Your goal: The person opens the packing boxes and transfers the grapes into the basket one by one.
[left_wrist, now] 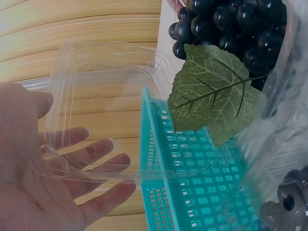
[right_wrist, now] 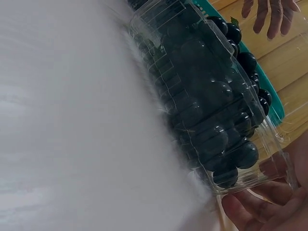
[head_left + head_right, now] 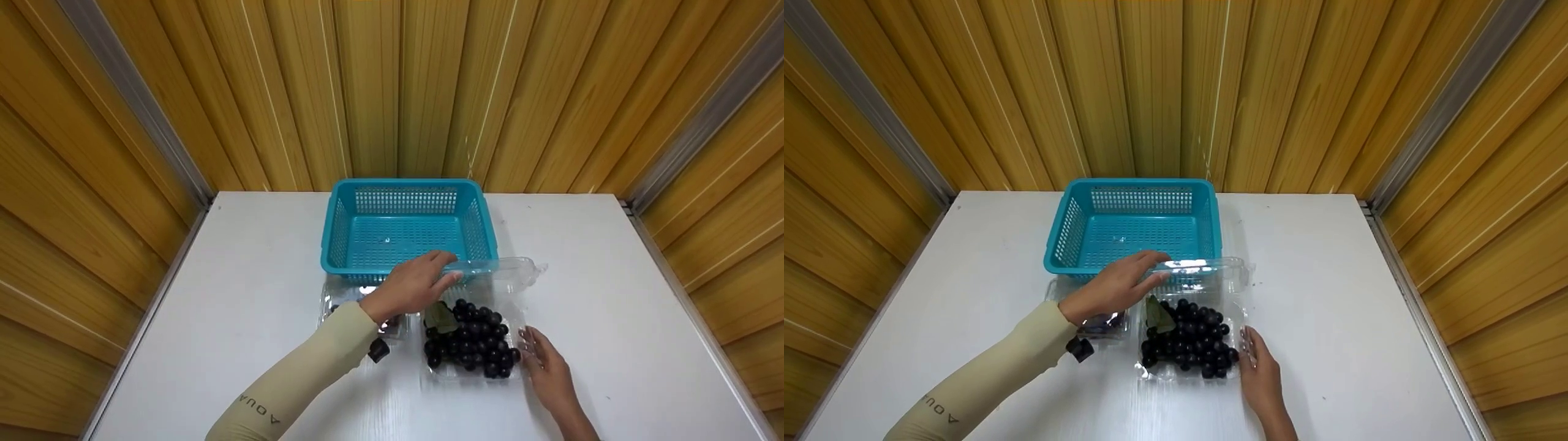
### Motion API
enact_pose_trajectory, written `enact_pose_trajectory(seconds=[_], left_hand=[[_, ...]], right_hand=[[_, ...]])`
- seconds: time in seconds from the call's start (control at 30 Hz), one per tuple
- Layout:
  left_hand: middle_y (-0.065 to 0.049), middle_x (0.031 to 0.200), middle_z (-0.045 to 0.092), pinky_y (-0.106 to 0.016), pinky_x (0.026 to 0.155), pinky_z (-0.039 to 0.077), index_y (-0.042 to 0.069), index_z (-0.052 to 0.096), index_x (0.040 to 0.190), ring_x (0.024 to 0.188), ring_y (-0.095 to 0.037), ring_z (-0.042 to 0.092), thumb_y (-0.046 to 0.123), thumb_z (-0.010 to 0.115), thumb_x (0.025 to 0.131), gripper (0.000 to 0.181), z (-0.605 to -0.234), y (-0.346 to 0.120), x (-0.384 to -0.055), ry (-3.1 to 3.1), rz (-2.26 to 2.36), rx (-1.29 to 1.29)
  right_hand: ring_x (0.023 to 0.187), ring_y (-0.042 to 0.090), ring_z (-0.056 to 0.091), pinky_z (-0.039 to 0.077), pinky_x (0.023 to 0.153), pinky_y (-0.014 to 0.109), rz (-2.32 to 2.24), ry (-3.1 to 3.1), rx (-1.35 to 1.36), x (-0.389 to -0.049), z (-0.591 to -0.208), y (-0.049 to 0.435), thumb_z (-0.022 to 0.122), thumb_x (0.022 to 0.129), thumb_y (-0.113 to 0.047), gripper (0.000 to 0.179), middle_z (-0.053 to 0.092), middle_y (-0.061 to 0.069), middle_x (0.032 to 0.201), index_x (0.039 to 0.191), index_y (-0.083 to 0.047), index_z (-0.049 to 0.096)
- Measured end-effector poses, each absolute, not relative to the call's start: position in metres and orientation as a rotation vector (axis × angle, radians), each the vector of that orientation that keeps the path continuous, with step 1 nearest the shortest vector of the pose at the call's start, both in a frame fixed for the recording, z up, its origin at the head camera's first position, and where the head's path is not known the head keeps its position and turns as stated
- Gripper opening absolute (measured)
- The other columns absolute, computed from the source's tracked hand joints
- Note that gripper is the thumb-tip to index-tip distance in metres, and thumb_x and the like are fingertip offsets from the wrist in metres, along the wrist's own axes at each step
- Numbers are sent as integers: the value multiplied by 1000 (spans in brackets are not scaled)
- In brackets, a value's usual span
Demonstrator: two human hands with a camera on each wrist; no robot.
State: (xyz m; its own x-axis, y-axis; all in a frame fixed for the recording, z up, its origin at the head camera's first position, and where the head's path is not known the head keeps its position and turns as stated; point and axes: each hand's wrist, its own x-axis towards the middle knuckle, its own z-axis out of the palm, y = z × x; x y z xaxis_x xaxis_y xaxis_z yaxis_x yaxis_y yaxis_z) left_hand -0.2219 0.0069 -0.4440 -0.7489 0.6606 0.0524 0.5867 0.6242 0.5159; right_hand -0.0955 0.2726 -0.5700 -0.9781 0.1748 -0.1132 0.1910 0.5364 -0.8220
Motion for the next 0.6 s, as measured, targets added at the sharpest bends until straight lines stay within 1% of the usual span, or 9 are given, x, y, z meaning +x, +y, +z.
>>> enact_pose_trajectory(seconds=[0.13,0.3,0.5,0.6], left_hand=[[-1,142,51,-44,105,45,20,45,141,130,-18,51,52,31,102,53,-444,7,-225,2725,786,1055],[-1,138,55,-44,101,48,21,48,139,125,-19,55,50,33,102,50,-443,10,-229,2768,792,1068],[0,135,57,-43,100,49,24,52,137,123,-18,56,49,36,102,46,-440,10,-231,2799,812,1037],[0,136,56,-44,101,48,25,52,138,124,-18,56,49,38,102,46,-440,10,-232,2803,818,1022]], right_hand=[[136,31,44,37,111,41,-1471,2727,341,-95,-569,272,43,100,-5,50,45,13,148,149,-3,30],[136,31,43,37,110,41,-1498,2712,375,-94,-569,271,43,100,-4,50,45,13,148,148,-3,31],[140,32,38,35,112,43,-1505,2665,379,-91,-569,271,40,101,-4,51,40,15,151,150,-4,26],[139,31,39,36,111,42,-1510,2658,391,-89,-569,270,39,101,-4,51,40,15,151,151,-4,25]])
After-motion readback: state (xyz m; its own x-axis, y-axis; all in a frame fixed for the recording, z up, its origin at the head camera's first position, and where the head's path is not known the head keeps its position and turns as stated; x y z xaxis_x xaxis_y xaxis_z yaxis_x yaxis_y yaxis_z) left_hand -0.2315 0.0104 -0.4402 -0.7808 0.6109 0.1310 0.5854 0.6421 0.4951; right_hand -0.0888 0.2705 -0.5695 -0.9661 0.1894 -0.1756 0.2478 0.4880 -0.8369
